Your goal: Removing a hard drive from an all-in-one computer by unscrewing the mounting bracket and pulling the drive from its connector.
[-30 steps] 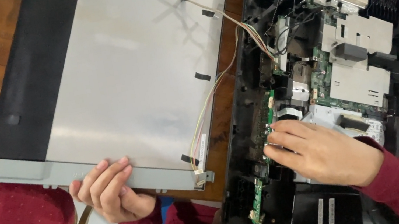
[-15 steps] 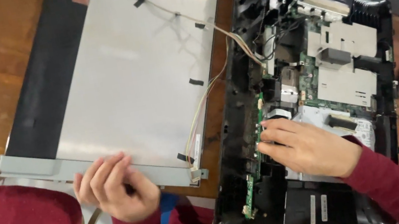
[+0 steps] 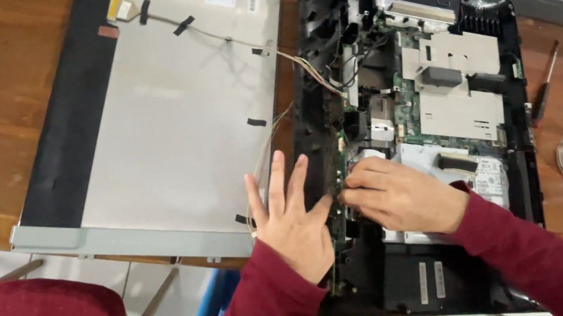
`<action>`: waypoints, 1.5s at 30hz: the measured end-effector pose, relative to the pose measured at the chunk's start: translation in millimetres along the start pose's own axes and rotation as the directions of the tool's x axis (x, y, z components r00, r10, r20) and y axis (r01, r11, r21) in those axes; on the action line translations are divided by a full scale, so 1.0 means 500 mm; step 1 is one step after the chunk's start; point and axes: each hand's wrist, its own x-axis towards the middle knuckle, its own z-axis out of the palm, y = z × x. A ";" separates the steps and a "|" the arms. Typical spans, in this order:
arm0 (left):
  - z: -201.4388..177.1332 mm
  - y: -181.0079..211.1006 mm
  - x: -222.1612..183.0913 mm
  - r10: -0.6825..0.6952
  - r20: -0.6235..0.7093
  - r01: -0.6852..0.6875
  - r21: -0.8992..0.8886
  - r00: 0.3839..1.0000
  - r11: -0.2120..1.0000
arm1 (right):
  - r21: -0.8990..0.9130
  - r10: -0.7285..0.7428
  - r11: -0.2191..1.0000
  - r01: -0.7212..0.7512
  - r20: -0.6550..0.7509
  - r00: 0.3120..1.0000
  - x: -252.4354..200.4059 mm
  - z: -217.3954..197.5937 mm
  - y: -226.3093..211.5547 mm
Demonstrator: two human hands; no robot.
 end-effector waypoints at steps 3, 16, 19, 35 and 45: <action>0.003 -0.002 -0.004 0.006 -0.033 -0.007 -0.028 0.999 1.000 | 0.009 -0.003 1.000 0.003 -0.017 1.000 0.003 -0.003 -0.003; 0.005 -0.009 -0.008 0.063 -0.110 -0.079 -0.149 0.992 0.986 | 0.132 0.097 0.987 -0.087 -0.071 0.993 -0.017 0.022 0.000; 0.007 -0.012 -0.011 0.068 -0.107 -0.085 -0.159 0.992 0.984 | 0.101 0.072 0.993 -0.063 -0.082 0.994 -0.011 0.012 -0.003; -0.012 -0.023 0.010 0.234 -0.039 -0.237 -0.142 0.971 0.961 | 0.170 0.127 0.981 -0.095 -0.188 0.974 -0.044 0.051 0.006; 0.011 -0.030 0.012 0.291 -0.019 -0.288 -0.207 0.957 0.935 | 0.261 0.207 0.957 -0.129 -0.300 0.931 -0.019 0.038 -0.014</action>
